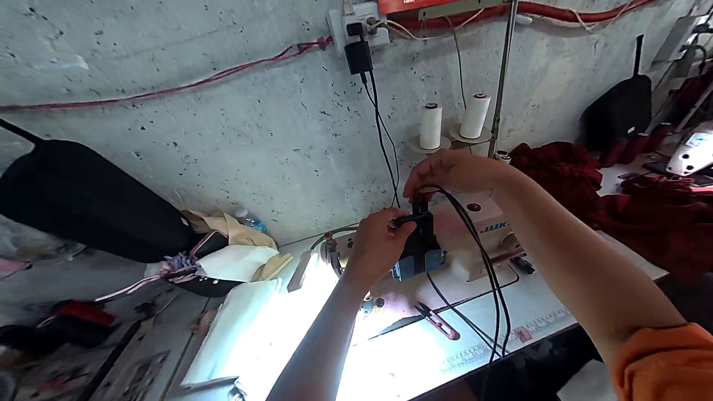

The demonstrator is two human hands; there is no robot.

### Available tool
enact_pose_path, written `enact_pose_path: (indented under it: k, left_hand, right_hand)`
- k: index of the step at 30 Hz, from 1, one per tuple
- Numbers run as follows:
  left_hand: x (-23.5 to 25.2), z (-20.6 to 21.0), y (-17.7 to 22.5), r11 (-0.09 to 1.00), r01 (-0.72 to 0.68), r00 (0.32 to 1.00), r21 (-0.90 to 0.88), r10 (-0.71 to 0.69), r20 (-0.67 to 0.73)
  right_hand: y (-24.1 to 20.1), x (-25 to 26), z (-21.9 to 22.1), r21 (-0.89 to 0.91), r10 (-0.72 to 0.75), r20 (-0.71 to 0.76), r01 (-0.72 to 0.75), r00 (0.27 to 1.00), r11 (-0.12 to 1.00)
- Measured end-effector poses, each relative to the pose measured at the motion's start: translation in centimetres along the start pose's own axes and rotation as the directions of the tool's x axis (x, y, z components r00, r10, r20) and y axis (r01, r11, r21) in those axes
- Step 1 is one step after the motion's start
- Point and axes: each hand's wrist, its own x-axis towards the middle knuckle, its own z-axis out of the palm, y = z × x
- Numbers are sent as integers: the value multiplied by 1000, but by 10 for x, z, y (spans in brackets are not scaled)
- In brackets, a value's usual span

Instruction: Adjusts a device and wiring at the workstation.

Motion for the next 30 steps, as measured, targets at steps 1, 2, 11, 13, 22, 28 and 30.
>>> enact_pose_path:
  k: [1, 2, 11, 13, 22, 28, 30]
  left_hand:
    - [0, 0, 0, 1000, -2, 1000, 2, 2, 4]
    - [0, 0, 2, 1000, 3, 1000, 6, -3, 6]
    - [-1, 2, 7, 1000, -11, 998, 19, 12, -54]
    - [2, 1, 5, 999, -30, 998, 30, 31, -49]
    - [2, 1, 5, 997, 1, 1000, 77, 0, -11]
    - [1, 1, 5, 994, -49, 998, 97, 52, -31]
    - [0, 1, 4, 994, -60, 997, 95, 64, -46]
  right_hand:
    - [0, 0, -1, 2, 2, 16, -2, 1000, 1000]
    - [-3, 0, -2, -14, 6, 24, -6, 1000, 1000]
    - [-32, 3, -10, -182, 45, 21, -41, 999, 982]
    - [-40, 7, -10, -303, 14, 9, -11, 1000, 953]
    - [-105, 37, 35, -948, 389, -22, -143, 921, 284]
    - [-108, 49, 47, -988, 377, -6, -63, 926, 139]
    - [-105, 52, 45, -990, 393, 8, -47, 919, 131]
